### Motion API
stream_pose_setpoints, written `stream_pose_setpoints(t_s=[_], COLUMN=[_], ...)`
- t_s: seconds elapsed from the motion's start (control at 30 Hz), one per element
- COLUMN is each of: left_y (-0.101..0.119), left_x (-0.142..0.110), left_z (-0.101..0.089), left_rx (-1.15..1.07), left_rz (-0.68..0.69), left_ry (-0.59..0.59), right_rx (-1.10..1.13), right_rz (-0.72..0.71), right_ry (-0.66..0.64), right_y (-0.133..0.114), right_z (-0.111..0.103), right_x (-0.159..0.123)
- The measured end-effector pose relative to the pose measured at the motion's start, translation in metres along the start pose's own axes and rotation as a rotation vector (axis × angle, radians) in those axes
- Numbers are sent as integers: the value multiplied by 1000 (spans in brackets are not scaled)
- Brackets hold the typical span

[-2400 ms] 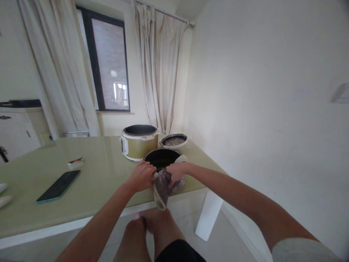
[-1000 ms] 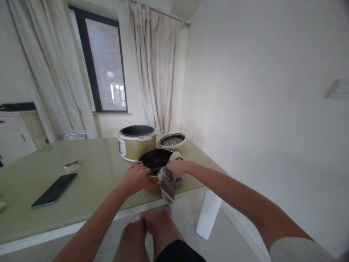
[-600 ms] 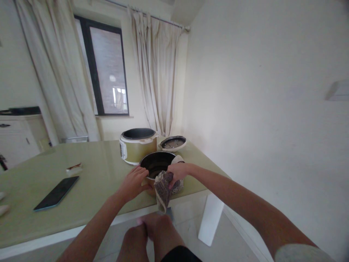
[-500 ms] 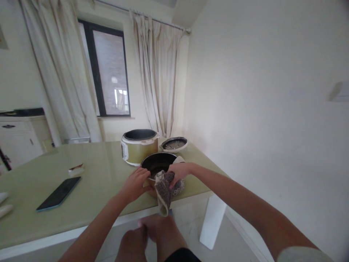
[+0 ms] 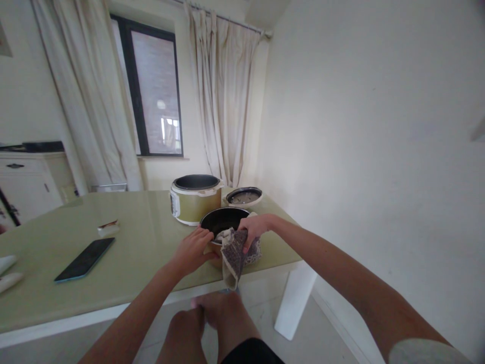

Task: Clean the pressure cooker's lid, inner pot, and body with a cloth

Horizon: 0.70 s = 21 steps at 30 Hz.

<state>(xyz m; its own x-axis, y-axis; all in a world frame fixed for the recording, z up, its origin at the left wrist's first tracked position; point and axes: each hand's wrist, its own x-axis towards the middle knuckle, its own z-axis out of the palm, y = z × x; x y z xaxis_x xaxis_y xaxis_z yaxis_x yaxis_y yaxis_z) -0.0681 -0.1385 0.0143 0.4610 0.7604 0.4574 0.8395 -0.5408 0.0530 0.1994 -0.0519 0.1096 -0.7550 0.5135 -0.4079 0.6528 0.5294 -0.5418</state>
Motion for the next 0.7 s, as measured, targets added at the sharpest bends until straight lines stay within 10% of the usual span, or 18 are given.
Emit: stream_pose_setpoints(t_s=[0.23, 0.53, 0.7], left_y=[2, -11, -10], left_x=[4, 1, 0], left_z=[5, 22, 22], left_rx=[-14, -98, -107], left_rz=[-2, 67, 78], left_ry=[0, 122, 154], right_rx=[193, 1038, 984], right_rz=[-183, -595, -517], right_ry=[322, 970, 1162], right_y=[-16, -31, -7], right_z=[-24, -67, -53], right_x=[-12, 13, 27])
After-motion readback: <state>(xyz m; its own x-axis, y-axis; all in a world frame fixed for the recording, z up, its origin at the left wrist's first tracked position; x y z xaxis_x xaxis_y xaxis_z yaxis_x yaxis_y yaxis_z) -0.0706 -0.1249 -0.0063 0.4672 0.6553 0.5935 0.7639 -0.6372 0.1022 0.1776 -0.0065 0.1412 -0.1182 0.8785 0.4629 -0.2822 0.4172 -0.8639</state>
